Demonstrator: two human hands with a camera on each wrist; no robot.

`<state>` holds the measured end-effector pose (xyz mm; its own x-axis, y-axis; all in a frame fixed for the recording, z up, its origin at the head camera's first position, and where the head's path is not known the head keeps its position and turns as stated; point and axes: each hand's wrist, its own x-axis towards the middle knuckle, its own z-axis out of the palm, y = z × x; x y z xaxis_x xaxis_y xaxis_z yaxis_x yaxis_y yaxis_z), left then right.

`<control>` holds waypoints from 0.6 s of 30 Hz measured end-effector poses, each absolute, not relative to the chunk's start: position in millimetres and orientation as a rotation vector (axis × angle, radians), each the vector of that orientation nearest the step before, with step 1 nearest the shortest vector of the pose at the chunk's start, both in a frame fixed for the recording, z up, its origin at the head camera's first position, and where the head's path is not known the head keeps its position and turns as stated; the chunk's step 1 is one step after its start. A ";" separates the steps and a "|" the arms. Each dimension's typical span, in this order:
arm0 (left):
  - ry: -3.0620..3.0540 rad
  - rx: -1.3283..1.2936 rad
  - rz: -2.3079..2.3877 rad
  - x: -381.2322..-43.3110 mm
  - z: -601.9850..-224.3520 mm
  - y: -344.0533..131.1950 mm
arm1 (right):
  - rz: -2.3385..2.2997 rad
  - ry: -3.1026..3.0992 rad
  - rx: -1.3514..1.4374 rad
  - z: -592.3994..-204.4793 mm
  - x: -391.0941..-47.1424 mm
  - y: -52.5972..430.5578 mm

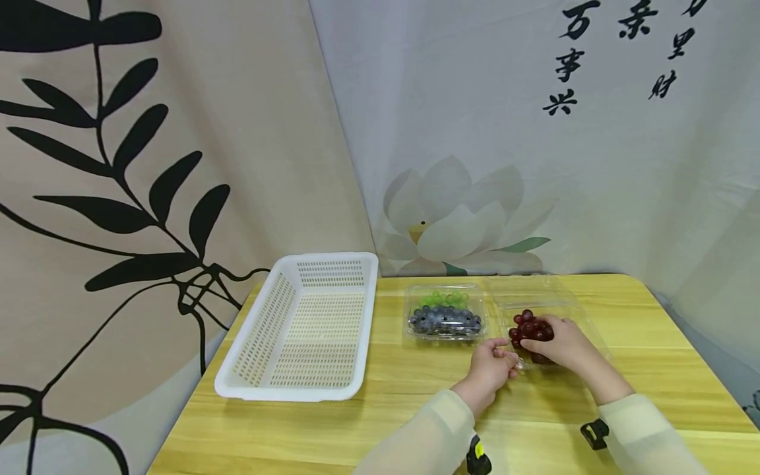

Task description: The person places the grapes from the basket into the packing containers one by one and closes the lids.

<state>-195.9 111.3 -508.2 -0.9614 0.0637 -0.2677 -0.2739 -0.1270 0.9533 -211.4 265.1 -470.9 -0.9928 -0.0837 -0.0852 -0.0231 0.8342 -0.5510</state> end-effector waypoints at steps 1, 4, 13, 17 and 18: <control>1.909 -0.239 2.192 -195.7 -508.0 111.4 | -0.888 2.913 -0.103 -470.2 -211.6 265.4; 1.901 -0.253 2.203 -195.0 -507.4 111.8 | -0.944 2.945 -0.175 -468.4 -211.9 266.8; 1.892 -0.266 2.210 -194.1 -507.8 111.9 | -1.000 3.055 -0.260 -460.1 -207.0 274.8; 1.894 -0.262 2.216 -194.5 -508.0 111.8 | -1.043 3.134 -0.361 -455.9 -206.0 278.3; 1.892 -0.267 2.219 -194.8 -508.0 112.0 | -1.054 3.154 -0.397 -455.0 -205.7 279.0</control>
<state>-194.8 112.0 -508.0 -0.9608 0.0444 -0.2737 -0.2773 -0.1519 0.9487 -205.7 279.0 -455.0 -0.9507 -0.1562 0.2679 -0.2859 0.7763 -0.5617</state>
